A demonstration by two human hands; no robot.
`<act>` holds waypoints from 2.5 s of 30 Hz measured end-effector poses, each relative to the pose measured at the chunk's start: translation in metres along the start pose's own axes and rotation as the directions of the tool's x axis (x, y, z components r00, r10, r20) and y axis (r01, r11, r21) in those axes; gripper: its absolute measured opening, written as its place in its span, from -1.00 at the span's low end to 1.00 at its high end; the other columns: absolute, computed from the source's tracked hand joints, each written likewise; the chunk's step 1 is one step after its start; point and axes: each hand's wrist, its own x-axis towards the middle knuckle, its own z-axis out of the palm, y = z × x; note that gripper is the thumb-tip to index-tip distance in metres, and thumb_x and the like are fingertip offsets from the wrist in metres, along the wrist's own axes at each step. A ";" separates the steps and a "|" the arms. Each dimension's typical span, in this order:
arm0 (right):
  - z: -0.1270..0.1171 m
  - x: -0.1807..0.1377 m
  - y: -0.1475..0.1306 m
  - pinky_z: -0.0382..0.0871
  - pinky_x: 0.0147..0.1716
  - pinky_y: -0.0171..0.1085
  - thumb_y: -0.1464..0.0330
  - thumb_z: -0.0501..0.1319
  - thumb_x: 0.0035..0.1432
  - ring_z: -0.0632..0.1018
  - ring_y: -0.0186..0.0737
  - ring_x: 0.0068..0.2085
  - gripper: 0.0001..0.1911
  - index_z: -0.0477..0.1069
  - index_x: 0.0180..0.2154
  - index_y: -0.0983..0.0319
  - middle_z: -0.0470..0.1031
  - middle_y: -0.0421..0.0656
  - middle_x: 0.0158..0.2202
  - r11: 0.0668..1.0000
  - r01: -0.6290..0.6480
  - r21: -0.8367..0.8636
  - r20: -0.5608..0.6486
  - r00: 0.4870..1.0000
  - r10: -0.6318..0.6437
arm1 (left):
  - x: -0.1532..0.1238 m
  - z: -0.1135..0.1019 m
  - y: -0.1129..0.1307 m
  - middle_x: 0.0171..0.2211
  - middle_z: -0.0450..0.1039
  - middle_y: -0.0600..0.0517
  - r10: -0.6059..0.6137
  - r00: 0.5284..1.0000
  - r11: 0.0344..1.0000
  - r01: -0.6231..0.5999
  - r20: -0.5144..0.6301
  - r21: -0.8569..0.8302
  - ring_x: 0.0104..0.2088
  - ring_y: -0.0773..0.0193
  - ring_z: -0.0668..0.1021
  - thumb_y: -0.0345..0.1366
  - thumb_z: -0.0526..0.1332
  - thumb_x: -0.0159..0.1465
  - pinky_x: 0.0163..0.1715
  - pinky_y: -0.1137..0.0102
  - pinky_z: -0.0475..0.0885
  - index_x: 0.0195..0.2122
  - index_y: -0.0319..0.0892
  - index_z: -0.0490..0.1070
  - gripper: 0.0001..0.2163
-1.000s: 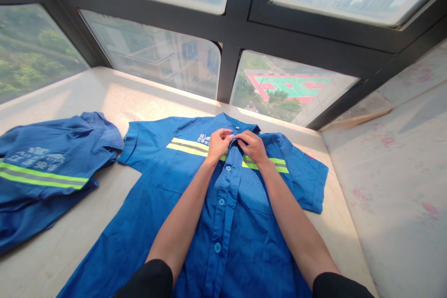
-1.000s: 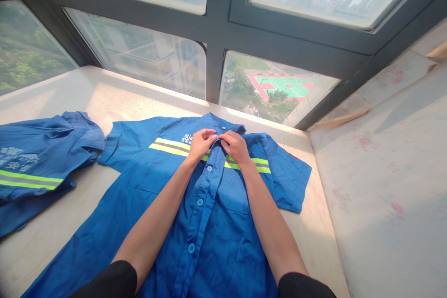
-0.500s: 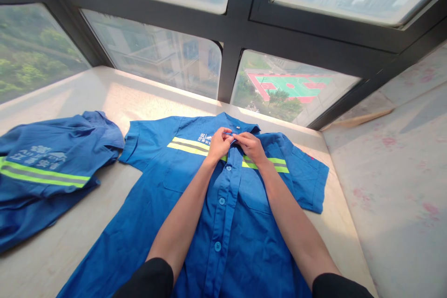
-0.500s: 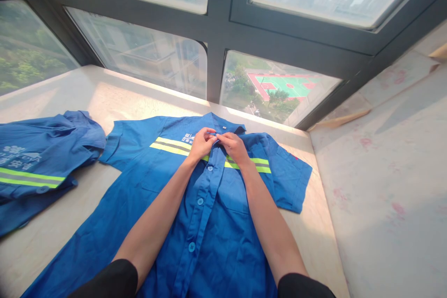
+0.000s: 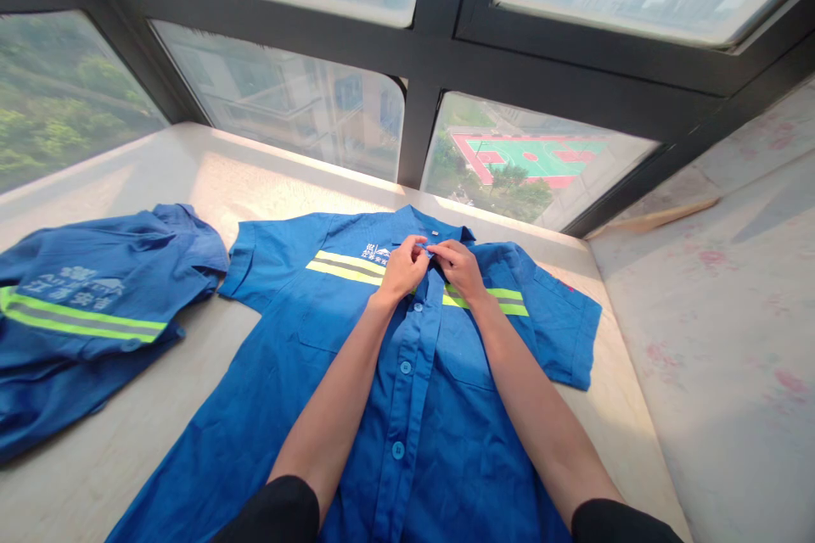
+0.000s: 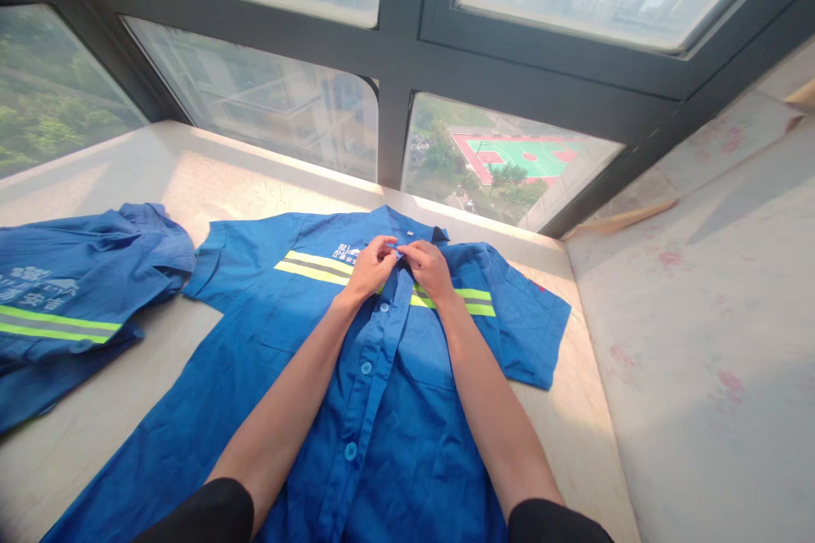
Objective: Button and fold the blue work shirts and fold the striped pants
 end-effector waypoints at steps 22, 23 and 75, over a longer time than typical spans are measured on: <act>-0.001 -0.001 0.003 0.45 -0.20 -0.22 0.36 0.19 0.30 0.56 -0.18 -0.24 -0.78 0.63 -0.17 0.10 0.57 -0.14 -0.30 0.979 -0.048 0.196 0.009 0.999 0.048 | -0.012 0.009 -0.009 -0.24 0.61 -0.05 0.181 0.982 0.939 -0.155 -0.058 0.306 -0.20 0.16 0.59 -0.49 0.16 0.25 -0.11 0.31 0.46 -0.23 -0.16 0.50 -0.84; -0.001 -0.001 0.003 0.45 -0.20 -0.21 0.35 0.20 0.29 0.56 -0.17 -0.24 -0.79 0.63 -0.18 0.10 0.57 -0.13 -0.30 0.975 -0.062 0.212 0.020 0.998 0.059 | -0.012 0.008 -0.010 -0.26 0.61 -0.05 0.174 0.983 0.940 -0.149 -0.054 0.306 -0.21 0.16 0.60 -0.48 0.17 0.26 -0.13 0.31 0.47 -0.27 -0.16 0.51 -0.85; -0.009 0.005 0.005 0.47 -0.17 -0.21 0.41 0.18 0.28 0.59 -0.16 -0.20 -0.76 0.62 -0.15 0.14 0.60 -0.10 -0.23 0.982 -0.065 0.178 0.135 0.990 0.041 | -0.015 0.015 0.004 -0.20 0.60 -0.08 -0.027 0.992 0.955 0.062 -0.124 0.289 -0.12 0.11 0.61 -0.44 0.24 0.20 -0.07 0.27 0.46 -0.08 -0.17 0.42 -0.75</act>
